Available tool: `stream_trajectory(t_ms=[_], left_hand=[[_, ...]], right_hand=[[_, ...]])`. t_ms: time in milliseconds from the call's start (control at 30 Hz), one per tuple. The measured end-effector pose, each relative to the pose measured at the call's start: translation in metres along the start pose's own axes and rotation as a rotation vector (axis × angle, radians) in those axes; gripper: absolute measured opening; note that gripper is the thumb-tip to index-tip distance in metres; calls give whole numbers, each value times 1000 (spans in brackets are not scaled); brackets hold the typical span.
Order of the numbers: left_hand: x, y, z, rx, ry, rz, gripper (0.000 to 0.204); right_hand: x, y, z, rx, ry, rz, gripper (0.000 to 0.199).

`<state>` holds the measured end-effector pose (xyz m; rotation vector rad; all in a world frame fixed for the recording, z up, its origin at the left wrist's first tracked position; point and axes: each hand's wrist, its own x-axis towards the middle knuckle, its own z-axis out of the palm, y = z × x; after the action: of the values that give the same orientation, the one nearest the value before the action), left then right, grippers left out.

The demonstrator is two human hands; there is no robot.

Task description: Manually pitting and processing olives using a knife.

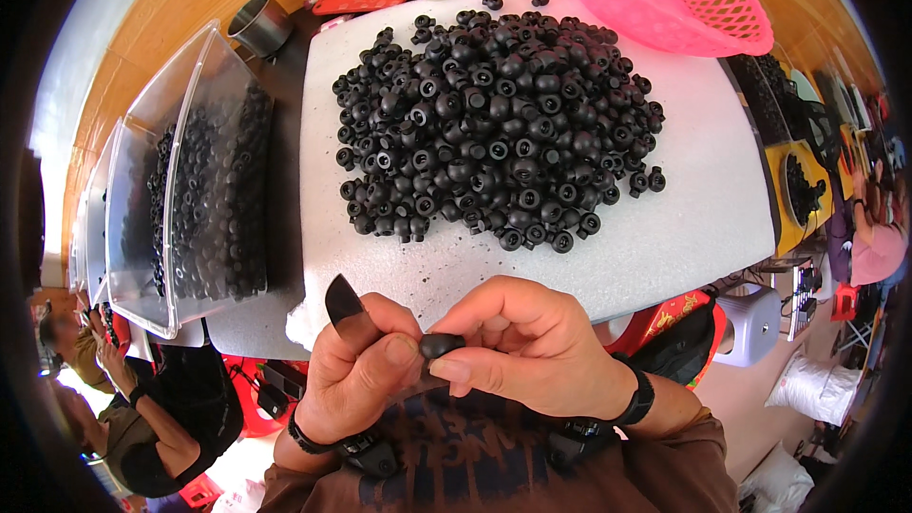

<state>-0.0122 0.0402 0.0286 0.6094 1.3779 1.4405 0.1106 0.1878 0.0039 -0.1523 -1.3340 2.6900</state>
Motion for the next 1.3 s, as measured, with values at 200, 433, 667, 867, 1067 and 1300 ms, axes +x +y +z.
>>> stream_trajectory(t_ms=[200, 433, 667, 867, 1067, 1300], left_hand=[[0, -6, 2, 594, 142, 330, 11], [3, -6, 10, 859, 192, 483, 17], [4, -5, 13, 991, 168, 473, 18], [4, -5, 16, 981, 159, 460, 19], [6, -7, 17, 1011, 122, 354, 19], [-10, 7, 10, 694, 400, 183, 11]], right_hand=[[0, 0, 1, 14, 17, -44, 20], [-1, 8, -7, -112, -29, -228, 23], [-3, 7, -14, -247, -28, -272, 24], [-3, 5, -17, -406, -51, -330, 23], [-3, -3, -20, -583, -201, -343, 23], [-8, -8, -15, -546, -176, -442, 26]])
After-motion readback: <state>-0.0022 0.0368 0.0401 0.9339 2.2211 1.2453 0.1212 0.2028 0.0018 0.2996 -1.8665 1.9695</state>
